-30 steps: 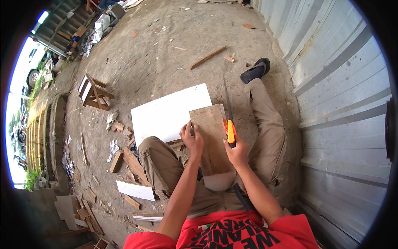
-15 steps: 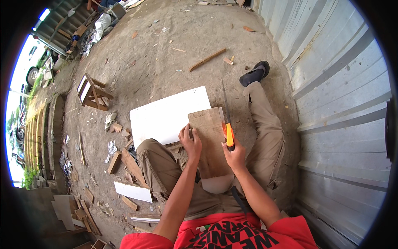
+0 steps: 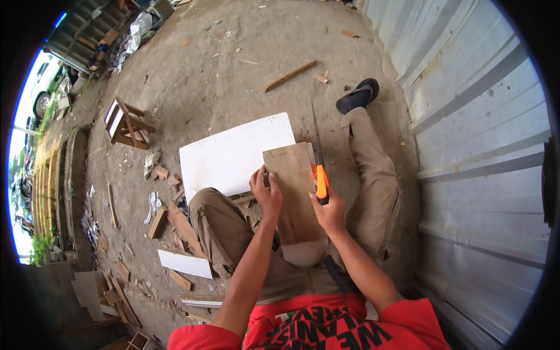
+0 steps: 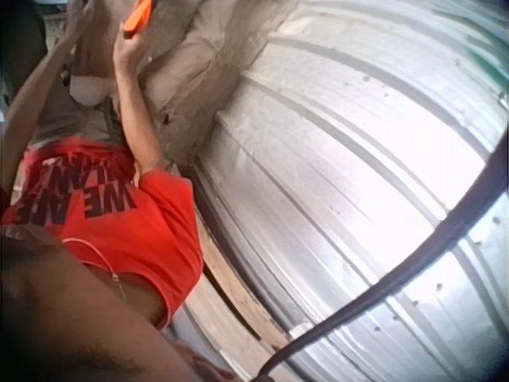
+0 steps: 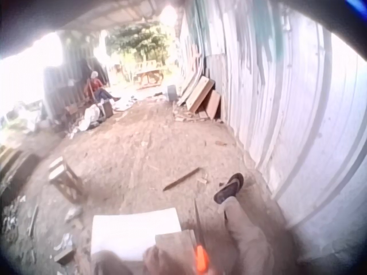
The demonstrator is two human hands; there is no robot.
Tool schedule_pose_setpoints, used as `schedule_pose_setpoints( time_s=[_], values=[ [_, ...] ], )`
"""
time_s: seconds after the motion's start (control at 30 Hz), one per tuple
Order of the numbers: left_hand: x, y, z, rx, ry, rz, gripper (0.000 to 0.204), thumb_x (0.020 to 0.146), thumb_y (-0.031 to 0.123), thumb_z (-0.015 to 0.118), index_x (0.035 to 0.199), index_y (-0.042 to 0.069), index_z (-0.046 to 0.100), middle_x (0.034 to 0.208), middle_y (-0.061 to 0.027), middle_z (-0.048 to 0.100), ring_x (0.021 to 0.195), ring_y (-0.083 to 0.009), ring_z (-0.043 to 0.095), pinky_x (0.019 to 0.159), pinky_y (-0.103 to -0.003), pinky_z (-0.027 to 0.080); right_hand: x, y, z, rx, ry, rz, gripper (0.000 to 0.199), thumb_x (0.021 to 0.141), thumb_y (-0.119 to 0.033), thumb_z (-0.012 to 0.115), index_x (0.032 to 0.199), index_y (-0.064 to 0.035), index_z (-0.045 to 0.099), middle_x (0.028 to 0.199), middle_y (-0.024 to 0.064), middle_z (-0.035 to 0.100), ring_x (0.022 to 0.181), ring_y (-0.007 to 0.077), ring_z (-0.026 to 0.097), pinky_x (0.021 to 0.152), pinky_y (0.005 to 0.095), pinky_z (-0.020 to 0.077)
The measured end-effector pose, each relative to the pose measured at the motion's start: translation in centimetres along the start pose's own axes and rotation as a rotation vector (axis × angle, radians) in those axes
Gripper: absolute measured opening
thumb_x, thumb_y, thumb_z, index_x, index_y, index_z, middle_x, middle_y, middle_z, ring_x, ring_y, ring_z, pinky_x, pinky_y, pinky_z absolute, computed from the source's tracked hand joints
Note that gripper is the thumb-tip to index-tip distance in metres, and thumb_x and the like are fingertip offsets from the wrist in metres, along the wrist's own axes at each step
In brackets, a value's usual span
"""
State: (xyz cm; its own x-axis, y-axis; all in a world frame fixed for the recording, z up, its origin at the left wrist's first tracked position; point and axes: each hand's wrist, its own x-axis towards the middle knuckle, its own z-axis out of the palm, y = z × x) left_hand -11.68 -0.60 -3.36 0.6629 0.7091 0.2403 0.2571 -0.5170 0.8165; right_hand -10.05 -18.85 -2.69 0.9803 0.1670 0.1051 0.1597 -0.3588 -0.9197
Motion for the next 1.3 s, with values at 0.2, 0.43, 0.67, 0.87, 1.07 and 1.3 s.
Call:
schedule_pose_setpoints(
  time_s=[0.2,0.43,0.67,0.87,1.07,1.3],
  values=[
    [0.3,-0.4,0.1,-0.048,-0.006,-0.002,0.033,0.097,0.013,0.060,0.128,0.000,0.061,0.120,-0.0168,0.057,0.117,-0.0326,0.050,0.099,-0.044,0.042,0.0,-0.2,0.0,-0.024,0.019,-0.025,0.035,0.086,-0.009,0.074,0.120,-0.0025,0.066,0.092,0.0152,0.071,0.078,0.0252,0.070,0.074,0.0333,0.0529],
    [0.2,0.5,0.1,0.128,-0.017,0.062,0.035,0.098,0.016,0.056,0.128,-0.002,0.055,0.123,-0.0185,0.054,0.116,-0.0350,0.049,0.100,-0.047,0.038,0.0,-0.4,0.0,0.036,0.033,-0.019,0.032,0.085,-0.011,0.075,0.114,-0.0014,0.065,0.093,0.0165,0.070,0.082,0.0307,0.069,0.074,0.0370,0.0522],
    [0.2,0.2,0.5,0.209,0.024,0.138,0.035,0.097,0.016,0.055,0.126,-0.004,0.054,0.119,-0.0208,0.056,0.113,-0.0375,0.052,0.100,-0.048,0.038,0.1,0.0,0.0,0.062,0.051,0.018,0.036,0.085,-0.012,0.077,0.118,-0.0013,0.065,0.083,0.0112,0.068,0.072,0.0224,0.065,0.070,0.0333,0.0512],
    [0.1,-0.2,0.3,0.103,-0.010,0.065,0.035,0.097,0.017,0.059,0.126,-0.002,0.058,0.120,-0.0191,0.057,0.115,-0.0362,0.051,0.099,-0.048,0.040,0.8,-0.2,-0.9,0.039,0.071,0.072,0.035,0.085,-0.026,0.080,0.105,-0.0011,0.065,0.077,0.0103,0.065,0.067,0.0218,0.061,0.067,0.0347,0.0494],
    [0.1,-0.5,-0.2,0.112,0.029,0.104,0.032,0.097,0.017,0.060,0.125,0.000,0.061,0.120,-0.0179,0.059,0.116,-0.0345,0.051,0.098,-0.048,0.042,0.6,0.3,-0.1,0.006,0.080,0.094,0.035,0.085,-0.031,0.080,0.097,-0.0029,0.064,0.078,0.0104,0.065,0.069,0.0219,0.061,0.067,0.0348,0.0489],
    [-3.4,0.4,-2.5,-0.025,0.067,-0.054,0.026,0.095,0.011,0.061,0.119,0.001,0.063,0.114,-0.0149,0.059,0.108,-0.0306,0.055,0.093,-0.043,0.046,0.6,-0.9,0.1,-0.033,0.040,0.124,0.030,0.086,-0.029,0.078,0.096,-0.0033,0.066,0.081,0.0095,0.067,0.073,0.0203,0.062,0.072,0.0339,0.0490]
  ],
)
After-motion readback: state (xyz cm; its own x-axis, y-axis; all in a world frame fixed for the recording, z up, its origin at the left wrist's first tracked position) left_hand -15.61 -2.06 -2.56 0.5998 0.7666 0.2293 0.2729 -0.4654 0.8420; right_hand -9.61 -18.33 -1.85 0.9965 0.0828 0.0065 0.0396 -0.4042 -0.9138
